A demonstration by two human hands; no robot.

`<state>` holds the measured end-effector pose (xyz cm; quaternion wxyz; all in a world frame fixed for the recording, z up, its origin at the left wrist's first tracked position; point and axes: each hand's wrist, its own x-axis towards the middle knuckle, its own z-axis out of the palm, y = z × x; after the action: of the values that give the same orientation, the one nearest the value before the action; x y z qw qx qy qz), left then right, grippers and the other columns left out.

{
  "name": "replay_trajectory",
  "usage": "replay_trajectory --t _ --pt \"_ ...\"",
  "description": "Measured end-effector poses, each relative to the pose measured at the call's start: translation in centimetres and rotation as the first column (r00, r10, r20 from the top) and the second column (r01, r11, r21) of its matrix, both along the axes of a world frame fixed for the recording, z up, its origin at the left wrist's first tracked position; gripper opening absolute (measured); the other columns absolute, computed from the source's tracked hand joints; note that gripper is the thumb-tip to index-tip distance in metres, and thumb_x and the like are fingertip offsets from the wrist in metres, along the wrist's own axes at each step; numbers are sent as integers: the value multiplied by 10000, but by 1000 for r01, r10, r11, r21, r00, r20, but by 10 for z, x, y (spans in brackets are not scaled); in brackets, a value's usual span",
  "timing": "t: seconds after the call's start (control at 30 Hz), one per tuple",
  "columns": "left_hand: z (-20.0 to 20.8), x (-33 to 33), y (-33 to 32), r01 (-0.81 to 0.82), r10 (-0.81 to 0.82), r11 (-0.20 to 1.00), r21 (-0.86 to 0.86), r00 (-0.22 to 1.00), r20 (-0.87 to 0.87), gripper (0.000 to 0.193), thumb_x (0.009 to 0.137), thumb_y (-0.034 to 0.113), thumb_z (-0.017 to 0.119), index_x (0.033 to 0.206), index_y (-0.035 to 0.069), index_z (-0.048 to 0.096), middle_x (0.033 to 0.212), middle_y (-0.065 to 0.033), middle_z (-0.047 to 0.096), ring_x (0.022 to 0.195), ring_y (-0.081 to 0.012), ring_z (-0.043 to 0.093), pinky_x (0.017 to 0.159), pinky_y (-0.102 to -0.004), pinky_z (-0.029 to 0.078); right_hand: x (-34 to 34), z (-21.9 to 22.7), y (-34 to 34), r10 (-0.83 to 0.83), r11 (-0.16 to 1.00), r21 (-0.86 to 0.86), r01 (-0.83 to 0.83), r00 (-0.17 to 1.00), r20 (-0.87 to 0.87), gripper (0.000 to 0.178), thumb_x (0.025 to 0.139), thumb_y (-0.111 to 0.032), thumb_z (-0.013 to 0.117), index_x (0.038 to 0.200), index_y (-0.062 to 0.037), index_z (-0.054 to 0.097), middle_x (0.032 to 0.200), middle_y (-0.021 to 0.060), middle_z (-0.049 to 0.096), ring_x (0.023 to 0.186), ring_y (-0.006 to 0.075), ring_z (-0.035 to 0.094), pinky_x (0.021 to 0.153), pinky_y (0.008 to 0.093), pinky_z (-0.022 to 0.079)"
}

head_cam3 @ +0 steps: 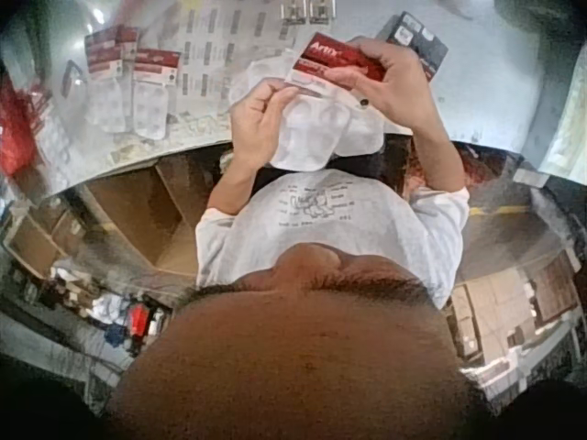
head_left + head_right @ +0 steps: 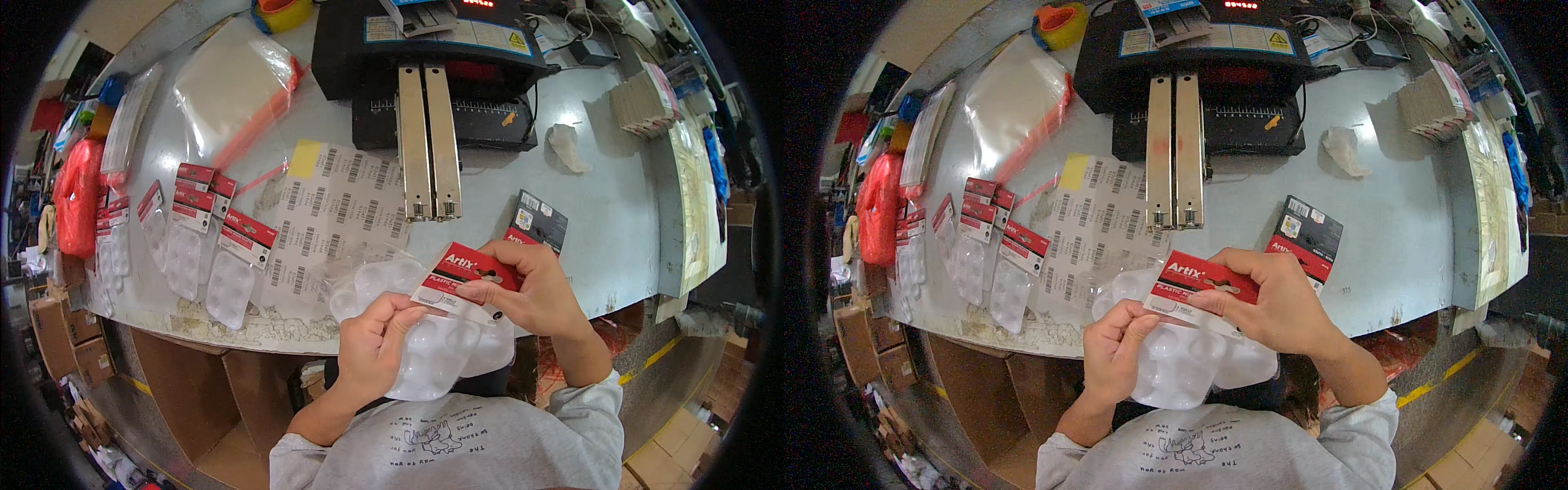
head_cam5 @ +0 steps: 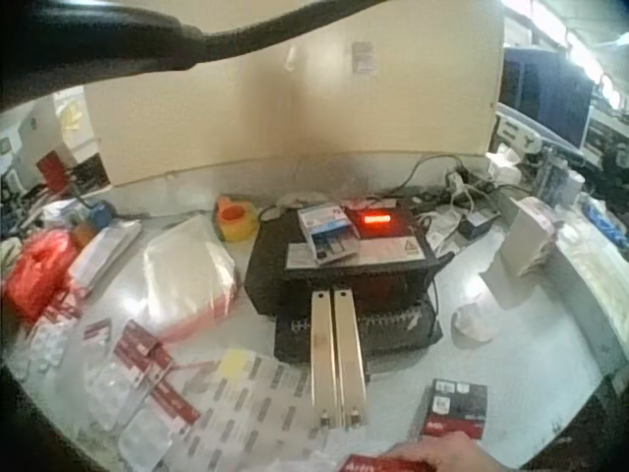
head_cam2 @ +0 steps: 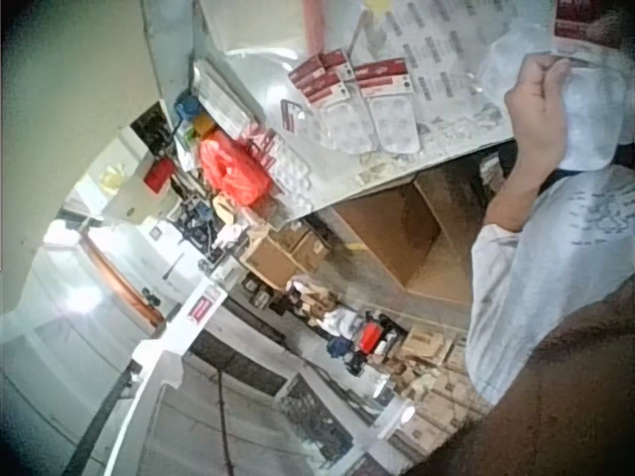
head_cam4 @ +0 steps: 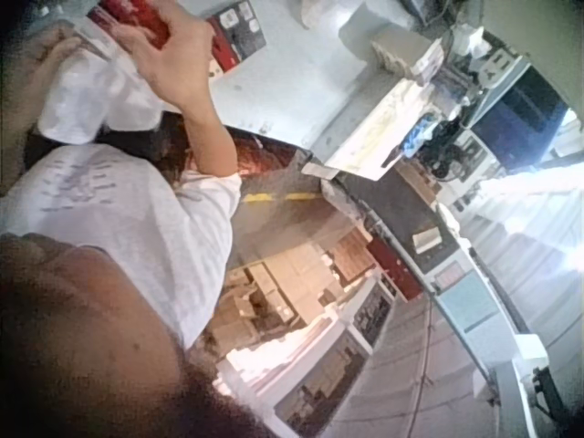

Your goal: The person takes plastic mixing palettes from a cardboard box and places them into clear plastic bags with red Artix labels. They repeatedly insert the palettes, seal the bags, and stack the finished packages on the table.

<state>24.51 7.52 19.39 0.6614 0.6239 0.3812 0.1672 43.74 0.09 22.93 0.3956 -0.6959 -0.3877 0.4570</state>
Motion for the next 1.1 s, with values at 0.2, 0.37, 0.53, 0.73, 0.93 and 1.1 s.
replay_trajectory --t 0.2,0.37,0.53,0.73,0.93,1.1 --pt "-1 -1 -3 21 -16 994 112 998 -53 144 899 147 588 886 8 628 568 19 526 531 -26 406 474 -210 345 6 0 2 197 978 40 -203 972 127 207 747 -116 737 889 4 647 724 28 612 603 40 514 530 212 410" --pt "-8 -4 -1 -162 160 977 136 987 30 191 909 150 580 852 -27 624 592 41 523 559 -23 402 488 -195 332 14 -14 -6 19 998 63 -27 992 124 280 758 -216 739 923 -8 650 713 77 647 634 94 591 567 252 460" --pt "-21 -7 1 -293 287 956 23 948 134 214 922 151 559 865 -43 630 700 40 561 636 -28 422 555 -179 334 13 -25 -25 9 985 -156 -72 929 -371 168 862 -138 635 870 27 667 720 40 649 594 77 604 540 199 459" --pt "-20 -8 -2 -299 294 954 19 947 126 212 928 146 544 885 -43 631 738 36 576 651 -28 417 571 -178 334 4 -29 -25 -93 987 -161 21 889 -449 200 909 -148 565 849 19 657 753 46 654 609 90 621 518 206 456" --pt "-18 -8 -2 -307 300 950 58 948 103 216 933 142 529 891 -47 625 738 38 576 649 -23 412 563 -180 335 -8 -24 -31 -111 990 -123 71 927 -359 184 908 -118 547 856 22 654 760 48 653 601 91 624 503 208 457" --pt "-16 -12 -5 -274 272 956 106 962 30 224 942 149 510 865 -38 607 722 33 561 660 -20 412 565 -189 341 -16 -22 -37 -131 990 -93 104 926 -354 171 894 -101 547 827 25 641 716 43 643 599 90 627 487 207 457"
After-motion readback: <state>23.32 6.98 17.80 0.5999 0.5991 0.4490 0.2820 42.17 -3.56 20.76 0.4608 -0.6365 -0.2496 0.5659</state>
